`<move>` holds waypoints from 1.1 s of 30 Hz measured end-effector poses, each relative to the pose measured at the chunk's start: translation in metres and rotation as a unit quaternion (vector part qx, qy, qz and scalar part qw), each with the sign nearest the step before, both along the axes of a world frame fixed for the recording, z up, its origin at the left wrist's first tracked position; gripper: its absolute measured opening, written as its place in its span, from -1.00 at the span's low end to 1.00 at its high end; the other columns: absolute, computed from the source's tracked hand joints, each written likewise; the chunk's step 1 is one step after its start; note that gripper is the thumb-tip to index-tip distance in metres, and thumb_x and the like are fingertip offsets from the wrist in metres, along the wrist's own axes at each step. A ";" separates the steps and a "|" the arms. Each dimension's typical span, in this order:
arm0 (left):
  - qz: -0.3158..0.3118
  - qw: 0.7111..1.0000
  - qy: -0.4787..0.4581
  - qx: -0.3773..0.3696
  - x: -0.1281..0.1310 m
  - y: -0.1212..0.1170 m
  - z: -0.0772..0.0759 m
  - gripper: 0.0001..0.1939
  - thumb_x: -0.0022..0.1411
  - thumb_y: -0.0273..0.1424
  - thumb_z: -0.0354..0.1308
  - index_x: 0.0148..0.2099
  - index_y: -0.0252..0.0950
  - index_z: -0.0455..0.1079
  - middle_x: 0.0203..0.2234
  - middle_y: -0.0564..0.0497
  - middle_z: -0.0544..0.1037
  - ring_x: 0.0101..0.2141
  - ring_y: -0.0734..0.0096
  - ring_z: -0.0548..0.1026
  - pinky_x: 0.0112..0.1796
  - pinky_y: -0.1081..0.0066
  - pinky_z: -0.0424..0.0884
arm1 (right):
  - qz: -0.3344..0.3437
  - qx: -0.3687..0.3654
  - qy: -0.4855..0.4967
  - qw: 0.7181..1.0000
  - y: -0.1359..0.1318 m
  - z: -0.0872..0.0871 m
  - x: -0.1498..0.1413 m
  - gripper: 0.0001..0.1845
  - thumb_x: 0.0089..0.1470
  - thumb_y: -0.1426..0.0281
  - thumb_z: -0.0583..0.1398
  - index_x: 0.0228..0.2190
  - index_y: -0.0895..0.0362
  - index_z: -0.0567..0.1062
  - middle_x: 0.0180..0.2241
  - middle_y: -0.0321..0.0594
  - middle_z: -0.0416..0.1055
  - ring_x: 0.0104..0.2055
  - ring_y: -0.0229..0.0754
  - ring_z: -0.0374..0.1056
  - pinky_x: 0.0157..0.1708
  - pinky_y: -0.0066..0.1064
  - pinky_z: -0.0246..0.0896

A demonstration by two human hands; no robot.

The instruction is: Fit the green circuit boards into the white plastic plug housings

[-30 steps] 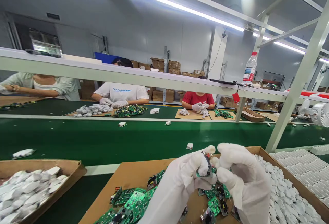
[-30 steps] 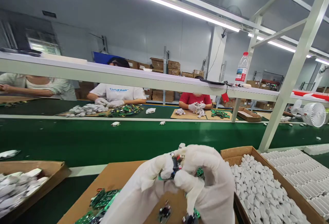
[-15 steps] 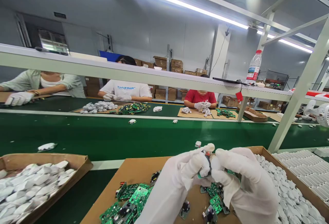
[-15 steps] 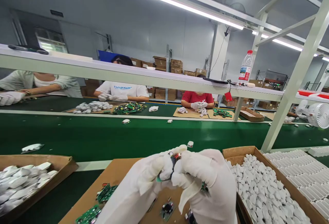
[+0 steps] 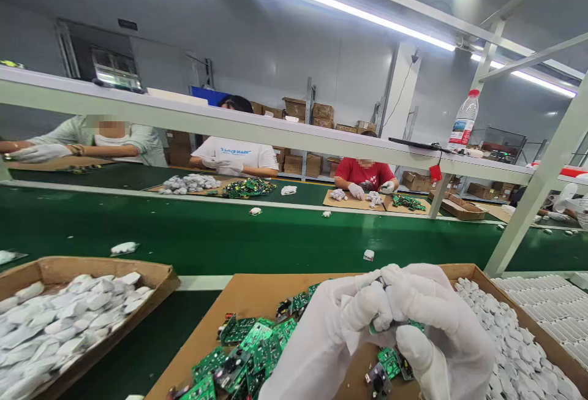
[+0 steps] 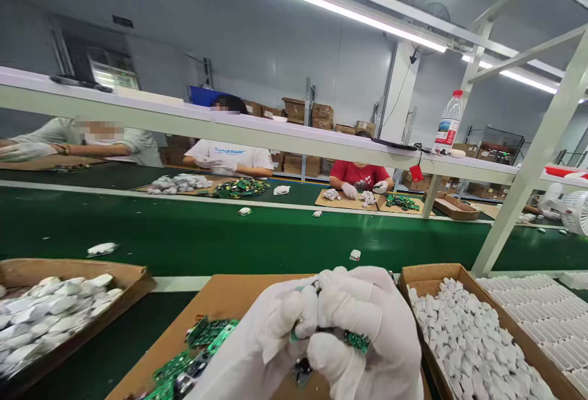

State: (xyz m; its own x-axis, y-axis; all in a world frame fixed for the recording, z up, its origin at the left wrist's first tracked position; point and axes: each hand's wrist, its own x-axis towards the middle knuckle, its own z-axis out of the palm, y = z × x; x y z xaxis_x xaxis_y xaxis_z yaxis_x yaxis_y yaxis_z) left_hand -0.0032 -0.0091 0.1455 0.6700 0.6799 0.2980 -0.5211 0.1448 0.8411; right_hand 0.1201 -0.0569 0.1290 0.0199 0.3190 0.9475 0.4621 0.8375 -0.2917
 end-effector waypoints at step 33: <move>0.158 0.946 0.222 0.178 -0.009 0.021 -0.022 -0.82 0.15 -0.31 0.15 -0.44 -0.28 0.33 -0.55 0.13 0.26 -0.49 0.49 0.11 -0.46 0.44 0.15 | -0.159 -0.034 -0.286 0.944 0.010 -0.001 0.023 -0.39 0.31 0.36 0.08 0.32 0.04 0.06 -0.22 -0.14 0.59 -0.24 -0.06 0.50 -0.27 -0.31 0.49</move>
